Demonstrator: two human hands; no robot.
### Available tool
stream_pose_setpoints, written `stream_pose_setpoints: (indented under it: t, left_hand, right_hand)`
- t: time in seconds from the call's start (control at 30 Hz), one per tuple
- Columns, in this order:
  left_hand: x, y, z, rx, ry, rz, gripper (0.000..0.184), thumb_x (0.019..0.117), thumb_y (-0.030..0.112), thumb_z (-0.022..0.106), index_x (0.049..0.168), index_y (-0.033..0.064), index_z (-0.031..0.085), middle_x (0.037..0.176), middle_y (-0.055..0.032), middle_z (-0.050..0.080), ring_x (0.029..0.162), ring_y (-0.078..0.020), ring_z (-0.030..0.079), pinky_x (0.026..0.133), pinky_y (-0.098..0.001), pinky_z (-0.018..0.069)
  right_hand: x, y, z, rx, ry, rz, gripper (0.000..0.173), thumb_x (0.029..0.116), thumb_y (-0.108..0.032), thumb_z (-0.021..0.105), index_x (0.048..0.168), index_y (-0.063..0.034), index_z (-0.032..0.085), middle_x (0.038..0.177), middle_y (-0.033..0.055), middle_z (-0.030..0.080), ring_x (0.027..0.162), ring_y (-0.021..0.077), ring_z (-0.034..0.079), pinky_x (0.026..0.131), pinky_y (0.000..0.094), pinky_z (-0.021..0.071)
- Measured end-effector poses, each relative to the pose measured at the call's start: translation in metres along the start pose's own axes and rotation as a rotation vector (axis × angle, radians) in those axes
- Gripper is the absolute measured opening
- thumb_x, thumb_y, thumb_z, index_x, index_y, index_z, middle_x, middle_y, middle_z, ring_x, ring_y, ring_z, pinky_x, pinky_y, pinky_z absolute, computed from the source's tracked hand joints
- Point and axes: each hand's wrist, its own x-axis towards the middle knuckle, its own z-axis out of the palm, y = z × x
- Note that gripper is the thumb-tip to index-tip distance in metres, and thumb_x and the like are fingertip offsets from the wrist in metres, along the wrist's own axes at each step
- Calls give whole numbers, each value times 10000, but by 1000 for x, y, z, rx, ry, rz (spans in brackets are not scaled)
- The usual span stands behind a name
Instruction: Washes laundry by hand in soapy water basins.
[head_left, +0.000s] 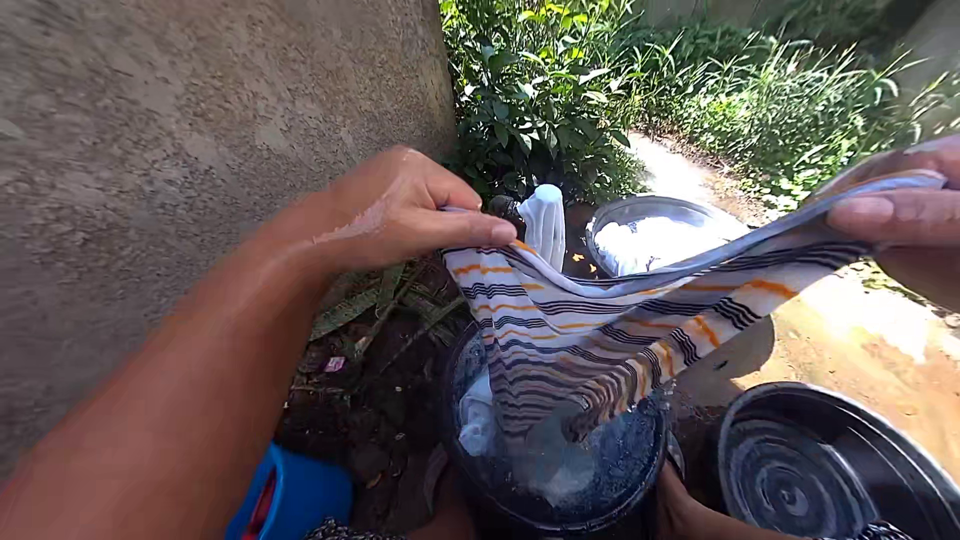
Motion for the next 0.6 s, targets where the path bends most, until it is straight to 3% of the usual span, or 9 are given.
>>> stream_pose_setpoints:
  t: [0.07, 0.17, 0.2, 0.27, 0.33, 0.37, 0.43, 0.5, 0.6]
  left_hand:
    - [22, 30, -3, -84, 124, 150, 351, 1018, 424, 586, 726, 240, 654, 676, 155, 609, 633, 69, 581, 559, -126, 477]
    - [53, 53, 27, -83, 182, 357, 363, 1045, 297, 553, 742, 128, 662, 809, 53, 607, 808, -5, 578, 713, -177, 462]
    - [61, 54, 47, -50, 181, 379, 391, 1044, 292, 552, 720, 99, 657, 858, 5, 596, 879, -59, 571, 775, -218, 455]
    - [67, 40, 99, 45, 160, 297, 434, 1037, 337, 565, 705, 68, 642, 937, -71, 606, 956, -174, 585, 856, -349, 472]
    - [51, 15, 158, 59, 26, 17, 353, 1006, 353, 630, 941, 18, 721, 1195, -139, 650, 1166, -290, 598, 1049, -555, 414]
    - [38, 0, 184, -12, -108, -187, 385, 987, 353, 674, 1187, 24, 671, 1373, -151, 580, 1302, -321, 533, 1123, -619, 345]
    - [5, -32, 233, -222, -315, -557, 876, 882, 354, 801, 1586, 109, 341, 1631, -177, 327, 1490, -392, 329, 1164, -691, 255]
    - [-34, -48, 278, -390, -302, -739, 1275, 742, 376, 907, 1663, 149, 55, 1702, -221, 82, 1560, -444, 104, 1181, -742, 135]
    - [-58, -50, 335, -656, 53, -759, 1475, 621, 350, 965, 1637, 54, -62, 1693, -262, -10, 1572, -397, 94, 1256, -560, 185]
  right_hand:
    - [16, -24, 27, -126, -23, -25, 108, 919, -271, 762, 983, -186, 745, 884, -111, 746, 781, 10, 703, 718, 208, 621]
    - [21, -27, 83, -497, -107, 107, 511, 786, -649, 761, 1053, -218, 697, 928, -133, 671, 822, -16, 649, 651, 182, 567]
    - [17, -12, 102, -593, -147, 170, 563, 770, -699, 732, 1074, -227, 689, 954, -122, 647, 858, -9, 629, 676, 216, 548]
    - [2, 37, 138, -595, -180, 347, 414, 865, -530, 751, 1024, -148, 727, 889, -11, 703, 852, 128, 681, 758, 430, 572]
    - [-23, 98, 168, -534, -256, 648, 329, 986, -322, 673, 1073, -7, 704, 1012, 182, 706, 993, 326, 680, 917, 581, 520]
    - [-40, 128, 180, -508, -326, 810, 357, 1017, -294, 627, 1149, 32, 686, 1168, 241, 666, 1135, 386, 633, 1016, 600, 468]
    - [-78, 180, 203, -488, -428, 1023, 378, 1019, -299, 603, 1102, 60, 689, 1173, 277, 653, 1154, 428, 615, 1001, 630, 452]
    - [-93, 194, 215, -443, -491, 1119, 395, 1037, -310, 573, 1095, 64, 686, 1133, 285, 670, 1129, 433, 631, 986, 634, 457]
    - [-50, 140, 207, -203, -290, 1011, 329, 1055, -267, 560, 1100, 36, 678, 1008, 179, 691, 946, 257, 677, 907, 458, 532]
